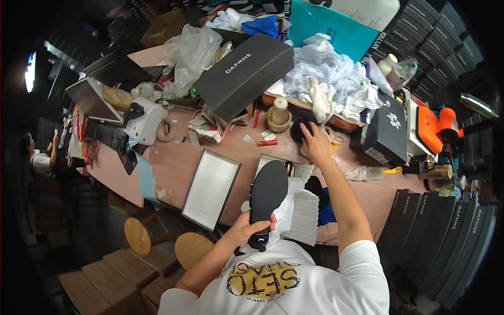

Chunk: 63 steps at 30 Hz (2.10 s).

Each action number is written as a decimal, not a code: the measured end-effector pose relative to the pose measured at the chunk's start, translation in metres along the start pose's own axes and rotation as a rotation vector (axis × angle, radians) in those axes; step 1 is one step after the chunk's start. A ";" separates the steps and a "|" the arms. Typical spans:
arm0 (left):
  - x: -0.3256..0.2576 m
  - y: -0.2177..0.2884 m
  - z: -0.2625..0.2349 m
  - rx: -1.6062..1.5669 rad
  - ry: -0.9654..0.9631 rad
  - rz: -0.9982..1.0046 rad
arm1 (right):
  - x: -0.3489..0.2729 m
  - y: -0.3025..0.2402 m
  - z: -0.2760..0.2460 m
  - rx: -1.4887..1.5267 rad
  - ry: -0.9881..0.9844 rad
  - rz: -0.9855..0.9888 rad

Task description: Packing shoes into boxes, checking components, and marking labels in a manufacturing setting.

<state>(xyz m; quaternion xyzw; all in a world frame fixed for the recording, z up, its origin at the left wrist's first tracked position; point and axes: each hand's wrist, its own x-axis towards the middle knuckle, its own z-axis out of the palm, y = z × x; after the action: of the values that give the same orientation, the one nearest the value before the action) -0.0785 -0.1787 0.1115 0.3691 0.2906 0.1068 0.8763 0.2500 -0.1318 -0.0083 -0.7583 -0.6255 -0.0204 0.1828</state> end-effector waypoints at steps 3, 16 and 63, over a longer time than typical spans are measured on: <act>-0.005 -0.004 -0.004 -0.025 0.032 0.015 | 0.002 0.008 0.027 0.037 -0.088 0.073; -0.025 -0.025 0.010 0.269 -0.075 0.056 | -0.089 -0.166 -0.120 0.531 0.119 0.011; -0.014 0.017 -0.007 -0.350 0.486 0.360 | -0.139 -0.250 -0.152 0.547 0.111 -0.287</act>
<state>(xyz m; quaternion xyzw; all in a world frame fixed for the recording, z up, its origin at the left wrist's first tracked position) -0.0936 -0.1683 0.1260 0.2222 0.3982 0.3929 0.7986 0.0105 -0.2704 0.1602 -0.5827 -0.6975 0.0818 0.4090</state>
